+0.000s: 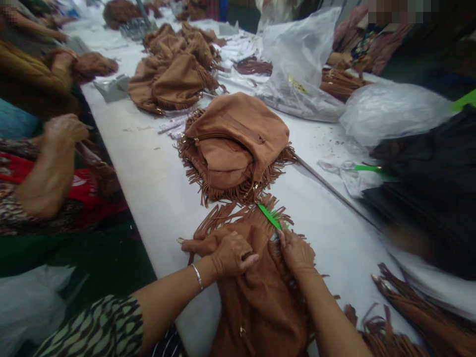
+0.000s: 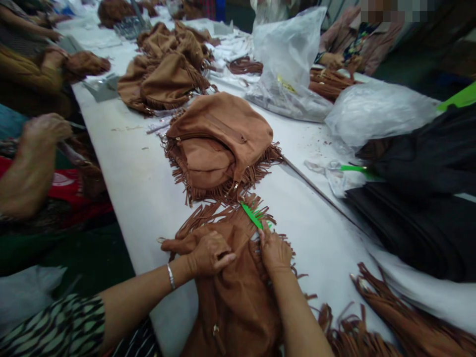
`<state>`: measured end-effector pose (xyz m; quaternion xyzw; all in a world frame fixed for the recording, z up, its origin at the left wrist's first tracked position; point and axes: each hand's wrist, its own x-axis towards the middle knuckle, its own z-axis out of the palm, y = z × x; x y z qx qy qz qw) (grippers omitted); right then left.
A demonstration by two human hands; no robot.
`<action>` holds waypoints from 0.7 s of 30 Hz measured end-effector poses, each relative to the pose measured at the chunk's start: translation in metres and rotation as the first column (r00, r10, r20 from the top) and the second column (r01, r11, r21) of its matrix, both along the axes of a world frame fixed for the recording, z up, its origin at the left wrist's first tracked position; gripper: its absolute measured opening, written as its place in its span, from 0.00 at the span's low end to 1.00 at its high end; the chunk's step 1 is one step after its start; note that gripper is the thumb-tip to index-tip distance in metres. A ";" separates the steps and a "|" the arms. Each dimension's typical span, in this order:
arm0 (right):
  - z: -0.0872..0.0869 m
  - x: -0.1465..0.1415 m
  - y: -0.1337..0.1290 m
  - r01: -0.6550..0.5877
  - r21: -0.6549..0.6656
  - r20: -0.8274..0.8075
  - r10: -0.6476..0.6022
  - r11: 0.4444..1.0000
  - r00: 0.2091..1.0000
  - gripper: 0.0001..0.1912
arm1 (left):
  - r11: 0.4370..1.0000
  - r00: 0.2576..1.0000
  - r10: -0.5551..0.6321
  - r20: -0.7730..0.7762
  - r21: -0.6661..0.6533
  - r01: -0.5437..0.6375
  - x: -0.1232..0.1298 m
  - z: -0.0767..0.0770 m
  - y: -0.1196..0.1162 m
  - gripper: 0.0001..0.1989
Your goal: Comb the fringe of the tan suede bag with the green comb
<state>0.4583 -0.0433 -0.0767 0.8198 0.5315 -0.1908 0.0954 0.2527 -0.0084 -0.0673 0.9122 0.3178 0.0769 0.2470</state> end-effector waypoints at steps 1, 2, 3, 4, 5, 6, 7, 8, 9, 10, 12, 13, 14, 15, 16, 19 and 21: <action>-0.002 0.002 -0.001 0.032 0.001 0.006 -0.032 0.999 0.999 0.28 | 1.000 0.998 -0.028 -0.050 -0.013 0.028 0.005 0.004 0.001 0.17; -0.003 0.004 -0.002 0.065 0.010 0.006 -0.065 0.998 0.998 0.28 | 0.998 0.993 -0.057 -0.102 -0.025 0.054 0.010 0.008 0.003 0.17; -0.005 0.006 -0.005 0.096 0.025 -0.002 -0.096 0.995 0.995 0.28 | 0.996 0.985 -0.083 -0.150 -0.041 0.077 0.016 0.012 0.004 0.17; -0.006 0.008 -0.008 0.128 0.043 -0.013 -0.128 0.991 0.992 0.28 | 0.994 0.976 -0.103 -0.191 -0.060 0.093 0.022 0.015 0.005 0.18; -0.008 0.012 -0.012 0.155 0.067 -0.028 -0.154 0.986 0.988 0.28 | 0.991 0.968 -0.118 -0.223 -0.080 0.103 0.026 0.017 0.006 0.18; -0.009 0.015 -0.016 0.178 0.092 -0.042 -0.175 0.980 0.984 0.28 | 0.990 0.961 -0.127 -0.247 -0.094 0.107 0.029 0.018 0.006 0.18; -0.009 0.018 -0.020 0.202 0.117 -0.058 -0.196 0.972 0.979 0.28 | 0.989 0.956 -0.134 -0.263 -0.101 0.111 0.030 0.018 0.005 0.19; -0.009 0.022 -0.023 0.229 0.137 -0.075 -0.220 0.964 0.973 0.28 | 0.988 0.952 -0.140 -0.273 -0.104 0.116 0.030 0.017 0.004 0.19; -0.009 0.025 -0.025 0.253 0.151 -0.091 -0.242 0.955 0.966 0.28 | 0.987 0.948 -0.147 -0.281 -0.108 0.121 0.028 0.017 0.003 0.19; -0.008 0.029 -0.027 0.270 0.156 -0.103 -0.256 0.950 0.961 0.28 | 0.985 0.946 -0.154 -0.285 -0.117 0.125 0.027 0.017 0.003 0.19; -0.006 0.034 -0.029 0.279 0.146 -0.121 -0.263 0.949 0.957 0.28 | 0.976 0.943 -0.176 -0.282 -0.171 0.131 0.025 0.021 0.004 0.19; -0.006 0.036 -0.030 0.276 0.141 -0.133 -0.258 0.951 0.957 0.28 | 0.972 0.944 -0.180 -0.276 -0.200 0.127 0.026 0.024 0.006 0.19; -0.005 0.037 -0.031 0.277 0.142 -0.149 -0.257 0.950 0.955 0.28 | 0.972 0.951 -0.161 -0.264 -0.211 0.106 0.030 0.028 0.010 0.17; -0.005 0.039 -0.033 0.289 0.152 -0.173 -0.262 0.945 0.949 0.27 | 0.978 0.964 -0.111 -0.241 -0.199 0.063 0.036 0.032 0.016 0.15; -0.005 0.039 -0.036 0.309 0.171 -0.201 -0.274 0.935 0.940 0.27 | 0.986 0.979 -0.032 -0.202 -0.167 -0.003 0.045 0.034 0.022 0.13; -0.006 0.039 -0.047 0.358 0.248 -0.267 -0.292 0.900 0.918 0.25 | 0.950 0.965 0.258 -0.045 -0.170 -0.262 0.080 0.028 0.046 0.23; -0.007 0.037 -0.057 0.346 0.311 -0.264 -0.269 0.885 0.926 0.24 | 0.881 0.949 0.316 -0.003 -0.370 -0.295 0.105 0.013 0.059 0.31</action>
